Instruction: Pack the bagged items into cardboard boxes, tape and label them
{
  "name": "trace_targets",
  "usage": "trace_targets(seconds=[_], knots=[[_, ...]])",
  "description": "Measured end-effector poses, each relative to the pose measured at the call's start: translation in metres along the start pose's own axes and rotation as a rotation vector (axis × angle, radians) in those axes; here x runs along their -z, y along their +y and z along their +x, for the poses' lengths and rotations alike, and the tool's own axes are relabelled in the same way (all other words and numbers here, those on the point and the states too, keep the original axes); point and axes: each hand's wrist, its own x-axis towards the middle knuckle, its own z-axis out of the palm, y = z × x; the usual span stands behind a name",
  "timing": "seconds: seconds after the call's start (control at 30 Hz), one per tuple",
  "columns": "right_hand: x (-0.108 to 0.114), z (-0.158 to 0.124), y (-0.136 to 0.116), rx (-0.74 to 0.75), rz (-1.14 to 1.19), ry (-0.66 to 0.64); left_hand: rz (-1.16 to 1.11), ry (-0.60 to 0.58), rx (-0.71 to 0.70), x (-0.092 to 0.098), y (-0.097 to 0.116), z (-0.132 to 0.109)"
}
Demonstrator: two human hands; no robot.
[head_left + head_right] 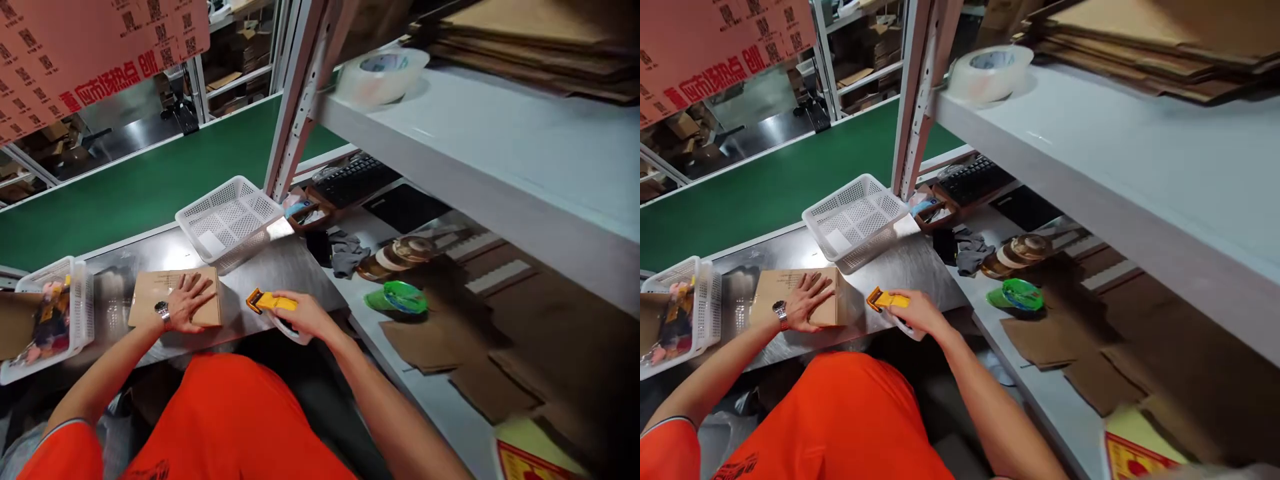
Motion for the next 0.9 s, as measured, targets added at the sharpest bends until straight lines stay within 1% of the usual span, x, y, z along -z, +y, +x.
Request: trace_targets(seconds=[0.1, 0.17, 0.2, 0.23, 0.3, 0.4, 0.47, 0.5, 0.57, 0.67, 0.77, 0.83, 0.9], knots=[[0.0, -0.013, 0.003, -0.047, 0.136, 0.058, 0.04, -0.018, 0.027, -0.001, 0.01, 0.012], [-0.003, -0.02, -0.001, -0.097, 0.229, 0.06, 0.048, -0.015, 0.027, -0.005, 0.011, 0.012], [-0.004, -0.024, -0.003, -0.113, 0.275, 0.058, 0.048, -0.005, 0.03, -0.007, 0.008, 0.008], [-0.004, -0.027, -0.006, -0.119, 0.31, 0.056, 0.048, 0.009, 0.041, -0.009, 0.003, 0.001], [-0.004, -0.032, -0.01, -0.129, 0.351, 0.059, 0.047, 0.045, 0.086, -0.012, -0.013, -0.021], [-0.002, -0.036, -0.012, -0.137, 0.357, 0.064, 0.052, 0.075, 0.174, -0.012, -0.044, -0.066], [-0.001, -0.036, -0.01, -0.125, 0.349, 0.079, 0.057, 0.093, 0.232, -0.013, -0.061, -0.092], [-0.001, -0.036, -0.009, -0.118, 0.347, 0.091, 0.059, 0.106, 0.265, -0.014, -0.066, -0.102], [-0.002, -0.035, -0.006, -0.108, 0.355, 0.128, 0.053, 0.139, 0.331, -0.021, -0.07, -0.116], [-0.003, -0.035, -0.009, -0.091, 0.405, 0.161, 0.014, 0.211, 0.408, -0.037, -0.063, -0.129], [-0.008, -0.037, -0.02, -0.033, 0.501, 0.122, -0.044, 0.294, 0.516, -0.053, -0.047, -0.137], [-0.015, -0.037, -0.03, 0.017, 0.554, 0.079, -0.082, 0.345, 0.661, -0.061, -0.032, -0.135], [-0.025, -0.035, -0.04, 0.064, 0.566, 0.049, -0.126, 0.386, 0.873, -0.068, -0.011, -0.123]])
